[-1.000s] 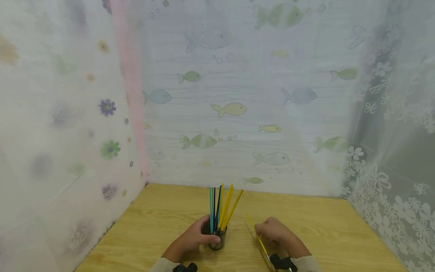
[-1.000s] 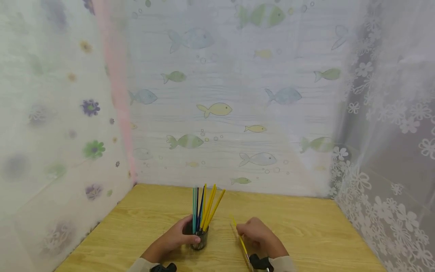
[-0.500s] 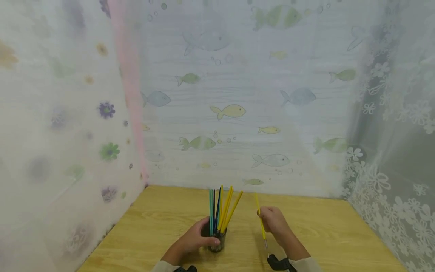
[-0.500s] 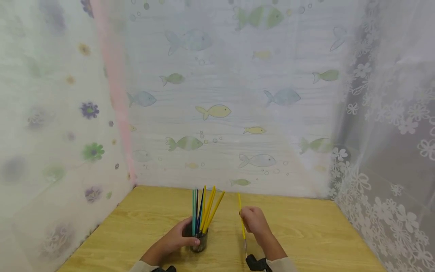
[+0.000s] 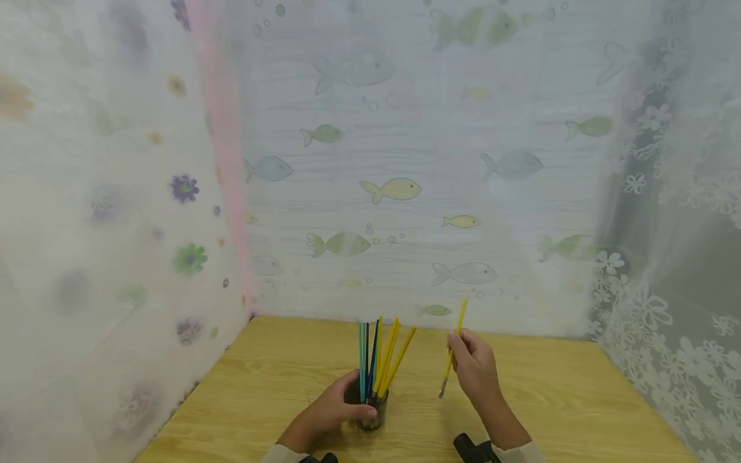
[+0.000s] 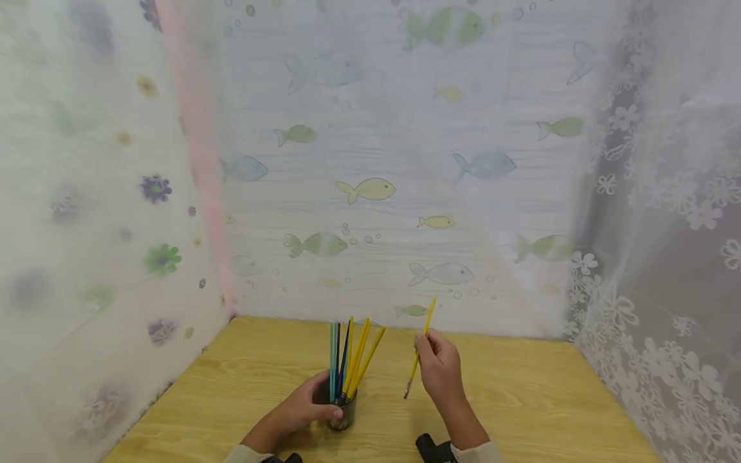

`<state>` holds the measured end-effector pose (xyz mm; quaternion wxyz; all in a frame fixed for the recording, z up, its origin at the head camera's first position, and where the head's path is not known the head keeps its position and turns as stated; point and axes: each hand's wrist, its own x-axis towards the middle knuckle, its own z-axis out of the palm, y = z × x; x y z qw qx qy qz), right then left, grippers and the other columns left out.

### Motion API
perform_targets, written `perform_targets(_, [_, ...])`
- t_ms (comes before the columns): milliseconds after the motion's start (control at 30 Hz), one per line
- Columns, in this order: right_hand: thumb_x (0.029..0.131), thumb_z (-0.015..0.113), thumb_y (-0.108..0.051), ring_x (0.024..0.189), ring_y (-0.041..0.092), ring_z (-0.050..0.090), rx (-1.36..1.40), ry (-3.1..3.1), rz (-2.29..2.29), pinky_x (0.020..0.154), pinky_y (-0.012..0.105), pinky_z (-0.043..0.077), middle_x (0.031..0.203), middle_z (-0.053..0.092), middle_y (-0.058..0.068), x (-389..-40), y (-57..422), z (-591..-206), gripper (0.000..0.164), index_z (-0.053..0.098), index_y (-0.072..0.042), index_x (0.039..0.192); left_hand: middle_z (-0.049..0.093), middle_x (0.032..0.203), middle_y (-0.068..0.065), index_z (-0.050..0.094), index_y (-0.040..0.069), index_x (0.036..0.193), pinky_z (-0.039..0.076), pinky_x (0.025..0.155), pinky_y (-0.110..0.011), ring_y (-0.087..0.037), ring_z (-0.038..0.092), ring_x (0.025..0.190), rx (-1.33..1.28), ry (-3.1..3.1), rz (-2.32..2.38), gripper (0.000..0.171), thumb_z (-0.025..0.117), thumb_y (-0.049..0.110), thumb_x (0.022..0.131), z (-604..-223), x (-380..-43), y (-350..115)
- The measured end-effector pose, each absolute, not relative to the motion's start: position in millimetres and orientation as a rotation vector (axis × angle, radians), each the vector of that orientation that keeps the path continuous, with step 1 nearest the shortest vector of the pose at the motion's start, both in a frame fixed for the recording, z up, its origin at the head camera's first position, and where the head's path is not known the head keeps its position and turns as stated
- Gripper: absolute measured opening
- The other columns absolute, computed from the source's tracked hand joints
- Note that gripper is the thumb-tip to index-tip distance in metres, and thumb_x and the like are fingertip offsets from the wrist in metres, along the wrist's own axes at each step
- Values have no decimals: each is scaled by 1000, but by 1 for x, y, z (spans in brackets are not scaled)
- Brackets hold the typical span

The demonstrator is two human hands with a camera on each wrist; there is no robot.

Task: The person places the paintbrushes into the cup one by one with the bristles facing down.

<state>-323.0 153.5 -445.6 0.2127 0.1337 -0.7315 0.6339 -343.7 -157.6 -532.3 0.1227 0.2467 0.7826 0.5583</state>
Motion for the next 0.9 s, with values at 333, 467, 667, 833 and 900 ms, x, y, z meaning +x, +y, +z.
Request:
perform_targets(333, [95, 76, -24, 77, 17, 75, 480, -2077, 1733, 71, 33, 63, 86, 78, 6, -311, 144, -428, 17, 82, -9, 100, 38, 162, -23, 24, 0, 163, 29, 121, -62, -42, 35, 150, 674, 2326, 1607, 100, 78, 43, 91, -528, -343, -160])
perform_targets(467, [95, 76, -25, 77, 15, 76, 547, -2123, 1694, 72, 30, 63, 85, 79, 4, -304, 139, -425, 16, 82, -11, 100, 43, 160, -20, 26, 3, 163, 32, 120, -60, -39, 40, 148, 700, 2314, 1614, 96, 78, 41, 92, -530, -344, -160])
perform_targets(667, [93, 77, -29, 73, 19, 75, 608, -2139, 1656, 69, 32, 63, 79, 78, 3, -301, 131, -427, 17, 82, -13, 93, 45, 159, -19, 29, 5, 163, 35, 118, -58, -37, 43, 146, 708, 2306, 1625, 93, 79, 40, 92, -533, -346, -159])
perform_targets(833, [92, 79, -29, 71, 18, 75, 638, -2199, 1648, 68, 32, 63, 76, 77, 2, -303, 122, -436, 19, 82, -11, 89, 54, 152, -11, 37, 11, 160, 39, 116, -50, -31, 50, 141, 732, 2277, 1648, 84, 79, 37, 93, -536, -349, -158])
perform_targets(900, [91, 79, -31, 71, 17, 75, 654, -2235, 1648, 68, 31, 62, 77, 77, 4, -303, 118, -440, 21, 82, -10, 88, 54, 153, -10, 37, 11, 160, 39, 116, -53, -31, 50, 141, 723, 2301, 1633, 85, 79, 39, 92, -537, -349, -158])
